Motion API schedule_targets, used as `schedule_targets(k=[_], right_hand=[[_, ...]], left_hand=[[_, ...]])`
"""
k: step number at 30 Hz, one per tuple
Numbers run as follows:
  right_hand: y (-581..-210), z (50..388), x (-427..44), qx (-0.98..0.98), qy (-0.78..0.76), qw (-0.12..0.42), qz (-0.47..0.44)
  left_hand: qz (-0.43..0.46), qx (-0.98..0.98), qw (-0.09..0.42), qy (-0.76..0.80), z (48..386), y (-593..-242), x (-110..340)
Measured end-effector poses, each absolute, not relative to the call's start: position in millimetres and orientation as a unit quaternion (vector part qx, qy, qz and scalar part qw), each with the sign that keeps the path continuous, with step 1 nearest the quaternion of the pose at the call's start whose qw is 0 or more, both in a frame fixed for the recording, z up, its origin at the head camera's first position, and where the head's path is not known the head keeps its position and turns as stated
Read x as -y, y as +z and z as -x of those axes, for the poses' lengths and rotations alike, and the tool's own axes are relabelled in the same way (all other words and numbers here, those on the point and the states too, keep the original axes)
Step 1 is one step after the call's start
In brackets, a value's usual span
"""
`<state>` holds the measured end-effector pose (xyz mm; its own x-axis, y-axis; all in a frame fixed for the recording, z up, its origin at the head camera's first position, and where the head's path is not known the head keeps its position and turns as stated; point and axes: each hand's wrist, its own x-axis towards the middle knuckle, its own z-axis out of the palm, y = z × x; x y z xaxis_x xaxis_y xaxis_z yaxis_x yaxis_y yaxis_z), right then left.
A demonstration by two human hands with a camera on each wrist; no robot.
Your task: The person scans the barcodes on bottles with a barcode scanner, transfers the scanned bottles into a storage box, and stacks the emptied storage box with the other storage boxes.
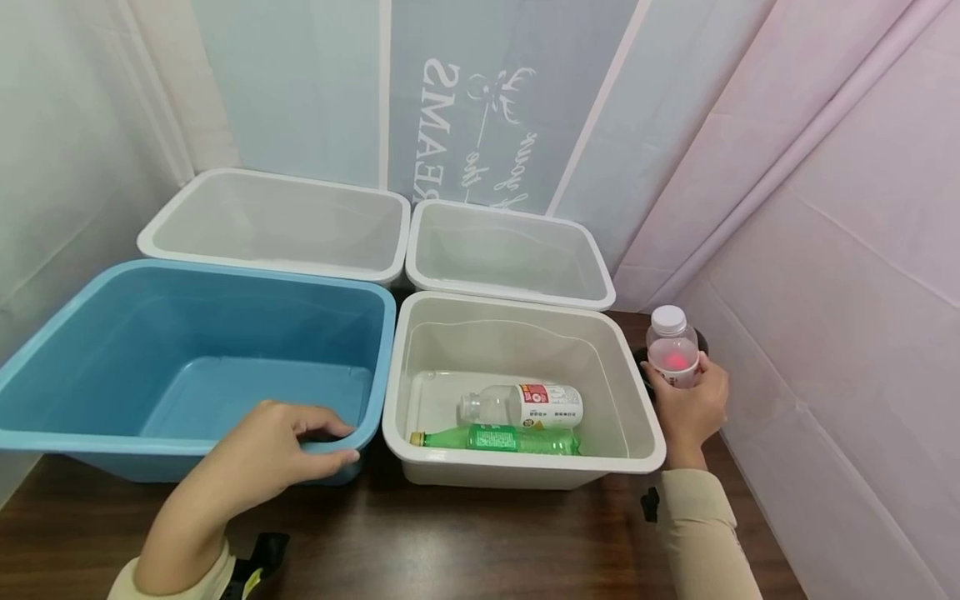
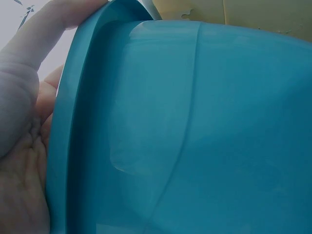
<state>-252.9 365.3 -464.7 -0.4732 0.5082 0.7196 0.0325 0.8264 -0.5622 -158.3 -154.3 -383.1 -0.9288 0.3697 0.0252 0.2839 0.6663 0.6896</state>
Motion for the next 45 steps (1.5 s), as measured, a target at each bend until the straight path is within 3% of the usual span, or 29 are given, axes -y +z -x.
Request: schedule_targets(k=[24,35,45], right_hand=[[-470,250,-369,0.809,0.207,0.532,0.141],[-442,240,-380,0.731,0.483,0.411,0.252],[-437,234,-395,0.65,0.62,0.373,0.231]], left_hand=[[-0.181,-0.911,0.055,0.367,159,-383,153],[-0.179,-0.911,0.06,0.368,159,-383,153],[-0.174,-0.914,0.06,0.361,159,-385,155]])
